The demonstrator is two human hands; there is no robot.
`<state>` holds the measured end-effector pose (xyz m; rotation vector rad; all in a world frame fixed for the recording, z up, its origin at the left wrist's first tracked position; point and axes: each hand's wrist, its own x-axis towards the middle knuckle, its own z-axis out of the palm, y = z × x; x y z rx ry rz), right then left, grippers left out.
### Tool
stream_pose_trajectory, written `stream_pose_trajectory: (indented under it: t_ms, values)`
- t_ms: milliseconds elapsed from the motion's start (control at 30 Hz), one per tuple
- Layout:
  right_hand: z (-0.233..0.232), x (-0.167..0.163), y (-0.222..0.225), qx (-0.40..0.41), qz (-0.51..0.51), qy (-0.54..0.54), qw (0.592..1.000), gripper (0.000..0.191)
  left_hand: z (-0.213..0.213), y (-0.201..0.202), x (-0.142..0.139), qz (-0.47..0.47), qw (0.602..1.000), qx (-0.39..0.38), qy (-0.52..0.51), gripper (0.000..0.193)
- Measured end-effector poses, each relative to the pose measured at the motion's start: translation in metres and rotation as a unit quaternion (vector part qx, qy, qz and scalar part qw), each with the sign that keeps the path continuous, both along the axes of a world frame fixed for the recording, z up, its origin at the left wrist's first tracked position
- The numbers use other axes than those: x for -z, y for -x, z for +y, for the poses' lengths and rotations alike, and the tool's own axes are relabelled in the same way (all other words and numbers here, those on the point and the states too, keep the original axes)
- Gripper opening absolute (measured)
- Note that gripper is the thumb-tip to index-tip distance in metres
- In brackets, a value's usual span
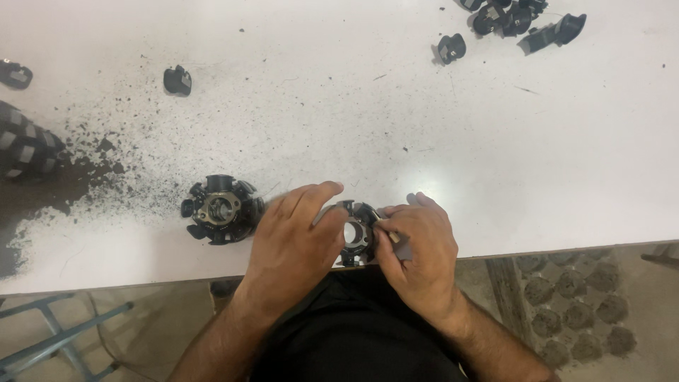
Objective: The person sits at a white workbench assembling small black plastic components, fitting parts together by hand with the help of a small handheld tool. Completed assemblies are set aside in a growing pile while new loose parts are picked up one at a time and worked on.
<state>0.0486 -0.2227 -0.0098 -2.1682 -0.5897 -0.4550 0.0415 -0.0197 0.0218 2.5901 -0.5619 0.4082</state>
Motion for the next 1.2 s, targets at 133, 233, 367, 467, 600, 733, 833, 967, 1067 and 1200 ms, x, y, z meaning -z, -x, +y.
stream_pose_trajectory:
  t_ms: [133,233,367,467,600,733,833,967,1067,1200]
  values:
    - [-0.001,0.002,-0.002,-0.003,0.005,0.005,1.0,0.021,-0.001,0.001,-0.005,-0.013,0.999,0.042,-0.027,0.021]
    - [-0.002,0.004,0.0,-0.004,-0.001,0.003,1.0,0.022,-0.004,0.003,-0.005,0.057,0.996,0.059,0.017,0.026]
    - [-0.003,0.008,0.003,-0.042,-0.048,-0.025,0.998,0.023,-0.006,0.003,0.002,0.071,0.996,0.01,0.043,0.022]
    - [-0.002,0.01,0.008,-0.06,-0.046,-0.021,0.997,0.023,-0.006,0.007,0.006,0.09,0.994,-0.008,0.065,0.019]
    - [0.0,0.011,0.008,-0.047,-0.046,0.0,0.998,0.029,-0.006,0.011,0.009,0.091,0.992,-0.018,0.082,0.019]
    - [0.001,0.011,0.007,-0.052,-0.044,0.006,0.998,0.032,-0.006,0.013,0.01,0.093,0.99,-0.027,0.098,0.02]
    - [0.0,0.011,0.006,-0.065,-0.052,0.007,0.996,0.033,-0.006,0.015,0.013,0.114,0.989,-0.015,0.094,0.026]
    - [-0.001,0.013,0.007,-0.074,-0.08,0.004,0.994,0.034,-0.005,0.019,0.018,0.077,0.993,-0.008,0.09,0.031]
    - [0.001,0.015,0.007,-0.071,-0.087,0.013,0.994,0.036,-0.007,0.02,0.019,0.078,0.994,-0.015,0.082,0.029]
    - [0.005,0.015,0.007,-0.065,-0.092,0.017,0.993,0.036,-0.008,0.022,0.019,0.081,0.993,-0.019,0.09,0.028]
